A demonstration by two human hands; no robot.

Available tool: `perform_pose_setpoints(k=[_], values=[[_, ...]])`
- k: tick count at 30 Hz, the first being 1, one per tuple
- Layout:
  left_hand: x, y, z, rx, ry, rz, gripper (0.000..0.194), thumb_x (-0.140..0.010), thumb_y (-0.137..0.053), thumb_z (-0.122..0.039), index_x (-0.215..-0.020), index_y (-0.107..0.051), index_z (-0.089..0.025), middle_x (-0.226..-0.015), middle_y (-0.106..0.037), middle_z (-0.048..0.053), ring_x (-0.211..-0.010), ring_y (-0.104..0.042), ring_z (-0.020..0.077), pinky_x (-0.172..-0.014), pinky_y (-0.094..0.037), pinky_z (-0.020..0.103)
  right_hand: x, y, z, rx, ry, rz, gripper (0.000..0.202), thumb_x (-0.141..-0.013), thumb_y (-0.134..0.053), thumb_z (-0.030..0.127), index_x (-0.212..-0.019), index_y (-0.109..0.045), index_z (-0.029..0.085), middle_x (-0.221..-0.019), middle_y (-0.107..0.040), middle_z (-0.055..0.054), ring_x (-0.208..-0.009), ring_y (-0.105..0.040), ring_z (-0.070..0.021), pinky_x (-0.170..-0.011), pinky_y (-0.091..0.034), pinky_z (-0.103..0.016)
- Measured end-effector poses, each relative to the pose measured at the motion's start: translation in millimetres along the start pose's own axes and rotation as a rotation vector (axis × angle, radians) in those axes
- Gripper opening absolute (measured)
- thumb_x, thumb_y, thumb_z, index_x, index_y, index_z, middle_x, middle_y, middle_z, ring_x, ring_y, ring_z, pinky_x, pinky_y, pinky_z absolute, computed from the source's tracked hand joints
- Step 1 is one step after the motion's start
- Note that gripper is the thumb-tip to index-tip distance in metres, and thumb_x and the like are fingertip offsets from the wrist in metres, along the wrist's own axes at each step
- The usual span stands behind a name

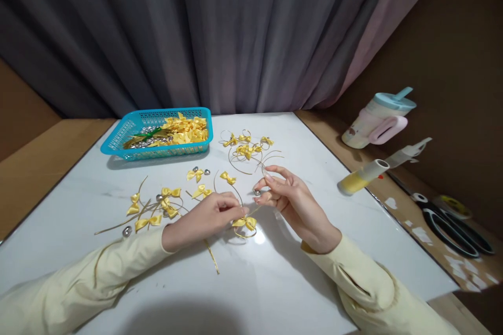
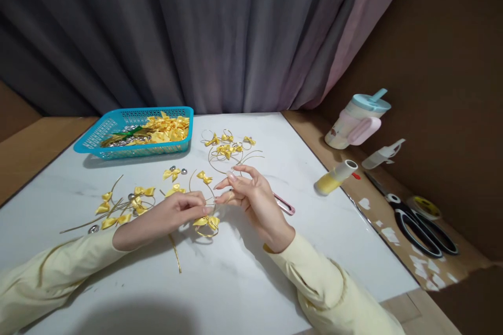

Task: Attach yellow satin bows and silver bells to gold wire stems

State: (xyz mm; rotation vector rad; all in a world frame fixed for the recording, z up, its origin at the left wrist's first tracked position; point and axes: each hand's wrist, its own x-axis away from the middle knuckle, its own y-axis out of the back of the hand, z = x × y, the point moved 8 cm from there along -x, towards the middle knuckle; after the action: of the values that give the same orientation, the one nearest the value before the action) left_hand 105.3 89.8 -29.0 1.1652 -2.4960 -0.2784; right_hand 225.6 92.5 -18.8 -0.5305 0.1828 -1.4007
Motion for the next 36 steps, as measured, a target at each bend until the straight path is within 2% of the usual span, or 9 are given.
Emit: perform_pose_setpoints(k=[5,9,15,22,26,29,30,33,36], values=[[1,-3.1,-3,0.253,-0.026,0.034,0.026,-0.078,-0.055,-0.029,-0.056,-0.051,-0.015,-0.082,-0.05,0.001,-0.075,-0.046,0.0135,-0.069,-0.034,0.027,-2,2,-1,0.023,0.023,-0.019,0.032,-0.078,-0.066,0.027,-0.099,-0.043,0.021,-0.079,-0.07,-0.002,-0.062,-0.068,-0.0131,-0.065,-0.051,-0.025],[1,-14.6,5,0.49,0.03,0.142,0.017,-0.076,-0.062,-0.026,-0.065,-0.055,-0.014,-0.073,-0.057,0.003,-0.065,-0.051,0.0127,-0.063,-0.038,0.026,-4,4,-4,0.068,0.036,-0.071,0.032,-0.078,-0.067,0.029,-0.099,-0.044,0.02,-0.08,-0.07,-0.003,-0.07,-0.068,-0.0146,-0.073,-0.05,-0.028],[-2,-20.6,17,0.66,-0.016,0.191,0.026,-0.076,-0.062,-0.019,-0.101,-0.055,-0.015,-0.074,-0.067,0.005,-0.074,-0.061,0.0173,-0.072,-0.042,0.03,-7,3,-10,0.15,0.026,-0.057,0.03,-0.079,-0.064,0.031,-0.099,-0.044,0.02,-0.081,-0.07,-0.004,-0.069,-0.067,-0.0163,-0.072,-0.048,-0.031],[-8,-25.3,26,0.626,-0.017,0.241,0.021,-0.082,-0.059,-0.027,-0.075,-0.068,-0.01,-0.076,-0.07,0.01,-0.08,-0.063,0.0196,-0.076,-0.044,0.03,-20,11,-15,0.371,0.005,-0.038,0.03,-0.082,-0.06,0.037,-0.1,-0.043,0.02,-0.078,-0.069,-0.004,-0.072,-0.065,-0.016,-0.073,-0.046,-0.031],[-12,-18.0,33,0.669,0.024,0.135,0.022,-0.082,-0.061,-0.03,-0.073,-0.067,-0.011,-0.075,-0.071,0.009,-0.085,-0.064,0.0194,-0.077,-0.044,0.027,-21,30,16,0.918,0.085,-0.026,0.029,-0.084,-0.052,0.047,-0.095,-0.049,0.021,-0.083,-0.069,-0.006,-0.075,-0.064,-0.0186,-0.068,-0.045,-0.031],[-15,-12.1,40,0.775,0.066,0.05,0.018,-0.081,-0.063,-0.029,-0.077,-0.067,-0.012,-0.082,-0.072,0.01,-0.092,-0.063,0.0205,-0.08,-0.044,0.028,-7,54,50,1.646,0.218,-0.25,0.03,-0.082,-0.053,0.048,-0.094,-0.055,0.02,-0.091,-0.066,-0.01,-0.085,-0.06,-0.0254,-0.062,-0.042,-0.033],[-16,-10.6,43,0.821,0.081,0.028,0.017,-0.081,-0.064,-0.029,-0.077,-0.066,-0.013,-0.084,-0.072,0.01,-0.093,-0.063,0.0209,-0.082,-0.044,0.028,-2,62,51,1.81,0.193,-0.28,0.029,-0.081,-0.055,0.046,-0.092,-0.056,0.019,-0.091,-0.065,-0.01,-0.086,-0.059,-0.0268,-0.058,-0.041,-0.031],[-19,-6.9,46,0.915,0.079,-0.008,0.014,-0.081,-0.063,-0.025,-0.077,-0.066,-0.012,-0.089,-0.072,0.01,-0.098,-0.062,0.0214,-0.085,-0.043,0.029,12,70,29,2.049,0.137,-0.159,0.024,-0.081,-0.056,0.045,-0.083,-0.056,0.02,-0.086,-0.063,-0.007,-0.078,-0.059,-0.0234,-0.048,-0.037,-0.027],[-21,-4.6,46,0.95,0.055,-0.016,0.015,-0.082,-0.06,-0.022,-0.077,-0.067,-0.01,-0.096,-0.071,0.013,-0.097,-0.06,0.0202,-0.085,-0.043,0.029,24,65,12,2.147,0.292,-0.177,0.018,-0.09,-0.043,0.033,-0.086,-0.054,0.019,-0.088,-0.061,-0.008,-0.077,-0.058,-0.0211,-0.048,-0.037,-0.027]])
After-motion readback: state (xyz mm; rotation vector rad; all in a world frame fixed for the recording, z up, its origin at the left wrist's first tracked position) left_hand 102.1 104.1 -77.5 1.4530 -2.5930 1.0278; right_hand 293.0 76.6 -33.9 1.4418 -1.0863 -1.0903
